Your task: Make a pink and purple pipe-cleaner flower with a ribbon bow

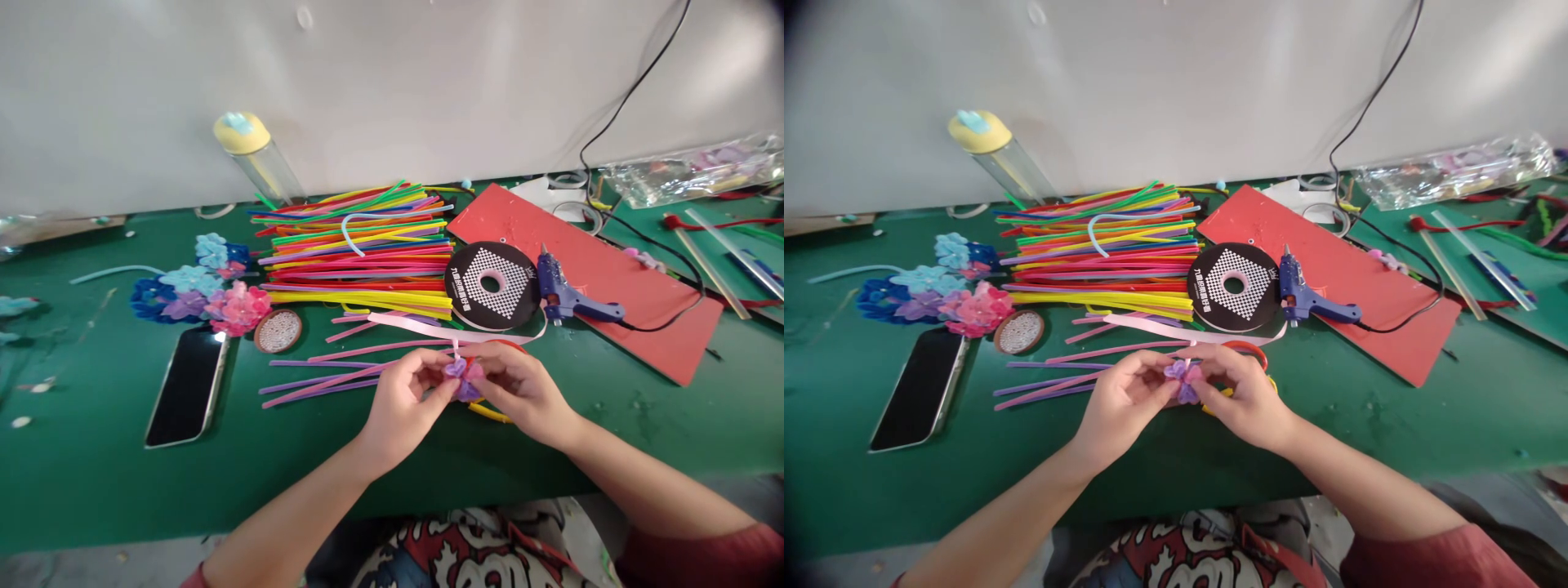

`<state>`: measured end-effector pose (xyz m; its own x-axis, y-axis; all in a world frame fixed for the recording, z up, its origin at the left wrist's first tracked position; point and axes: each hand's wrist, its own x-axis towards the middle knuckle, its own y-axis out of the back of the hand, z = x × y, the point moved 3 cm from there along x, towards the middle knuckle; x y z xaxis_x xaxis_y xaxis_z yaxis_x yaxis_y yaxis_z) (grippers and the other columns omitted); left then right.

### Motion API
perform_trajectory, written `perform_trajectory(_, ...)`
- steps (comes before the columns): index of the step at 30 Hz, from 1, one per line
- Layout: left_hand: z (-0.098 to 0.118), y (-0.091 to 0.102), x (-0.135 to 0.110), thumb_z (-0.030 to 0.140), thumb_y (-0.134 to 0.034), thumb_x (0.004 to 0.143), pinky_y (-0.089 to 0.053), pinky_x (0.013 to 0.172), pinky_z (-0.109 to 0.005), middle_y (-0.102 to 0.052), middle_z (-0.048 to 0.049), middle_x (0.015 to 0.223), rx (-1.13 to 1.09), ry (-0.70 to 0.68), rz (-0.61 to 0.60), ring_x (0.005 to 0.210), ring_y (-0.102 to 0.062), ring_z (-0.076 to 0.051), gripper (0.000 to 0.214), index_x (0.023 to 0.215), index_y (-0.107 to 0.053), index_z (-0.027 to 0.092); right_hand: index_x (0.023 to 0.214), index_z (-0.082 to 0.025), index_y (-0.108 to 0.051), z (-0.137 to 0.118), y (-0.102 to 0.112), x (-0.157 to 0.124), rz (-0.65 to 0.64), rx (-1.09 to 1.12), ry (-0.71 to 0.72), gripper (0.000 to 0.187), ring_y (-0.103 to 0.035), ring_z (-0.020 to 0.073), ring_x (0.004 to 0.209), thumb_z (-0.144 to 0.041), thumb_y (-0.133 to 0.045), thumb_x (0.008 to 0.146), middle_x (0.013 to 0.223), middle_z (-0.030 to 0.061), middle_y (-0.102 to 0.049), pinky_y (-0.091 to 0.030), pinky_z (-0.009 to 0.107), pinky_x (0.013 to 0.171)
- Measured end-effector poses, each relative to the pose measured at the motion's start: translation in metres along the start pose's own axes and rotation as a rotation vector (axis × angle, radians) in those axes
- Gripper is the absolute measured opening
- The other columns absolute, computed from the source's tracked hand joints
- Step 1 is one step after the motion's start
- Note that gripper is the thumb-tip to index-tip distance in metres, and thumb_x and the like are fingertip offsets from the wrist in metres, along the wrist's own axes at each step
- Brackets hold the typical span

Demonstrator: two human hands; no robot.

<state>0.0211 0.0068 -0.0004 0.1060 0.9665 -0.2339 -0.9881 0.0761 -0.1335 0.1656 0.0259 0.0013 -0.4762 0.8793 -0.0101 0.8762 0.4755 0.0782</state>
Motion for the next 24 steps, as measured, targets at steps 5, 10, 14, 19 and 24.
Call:
perform_trajectory(5,0.0036,-0.0007,-0.0019,0.020,-0.066,0.068,-0.053,0.067,-0.026,-0.061,0.0010,0.071,0.026,0.021,0.032,0.070,-0.062,-0.013,0.028,0.088,-0.045,0.018,0.096,-0.014,-0.060,0.0008,-0.0018,0.0008,-0.086,-0.006,-0.036,0.021,-0.063,0.0137,0.069,-0.027,-0.047,0.085,0.075,0.0054,-0.065,-0.053,0.026,0.062)
perform_trajectory(10,0.0026,0.0003,-0.0017,0.020,-0.067,0.066,-0.052,0.067,-0.026,-0.061,0.0023,0.068,-0.003,0.055,0.043,0.068,-0.062,-0.013,0.031,0.085,-0.043,0.018,0.074,-0.016,-0.051,0.0018,-0.0005,-0.0004,-0.024,-0.095,-0.014,0.017,-0.058,0.0094,0.056,-0.027,-0.047,0.086,0.065,0.0023,-0.061,-0.047,0.020,0.050)
perform_trajectory(14,-0.0001,0.0012,-0.0007,0.024,-0.068,0.066,-0.052,0.069,-0.029,-0.059,0.0019,0.068,-0.077,0.049,0.037,0.068,-0.061,-0.013,0.031,0.085,-0.044,0.018,0.071,-0.016,-0.049,0.0009,0.0000,-0.0027,-0.006,-0.194,0.036,0.016,-0.056,0.0085,0.054,-0.025,-0.050,0.084,0.063,0.0012,-0.061,-0.044,0.018,0.049)
perform_trajectory(19,0.0008,0.0011,-0.0003,0.025,-0.066,0.069,-0.053,0.068,-0.026,-0.057,-0.0010,0.076,-0.019,-0.018,0.031,0.071,-0.059,-0.012,0.019,0.077,-0.051,0.016,0.076,-0.016,-0.049,0.0008,-0.0018,-0.0009,-0.034,-0.059,0.032,0.013,-0.058,0.0093,0.059,-0.027,-0.052,0.083,0.066,0.0008,-0.058,-0.048,0.019,0.053)
perform_trajectory(24,0.0020,-0.0004,-0.0010,0.027,-0.062,0.073,-0.054,0.066,-0.026,-0.062,-0.0034,0.077,0.089,-0.061,-0.019,0.070,-0.061,-0.014,0.014,0.076,-0.056,0.015,0.072,-0.016,-0.050,0.0022,-0.0022,0.0010,0.049,-0.137,0.047,0.015,-0.059,0.0099,0.055,-0.027,-0.059,0.076,0.063,-0.0001,-0.057,-0.050,0.020,0.050)
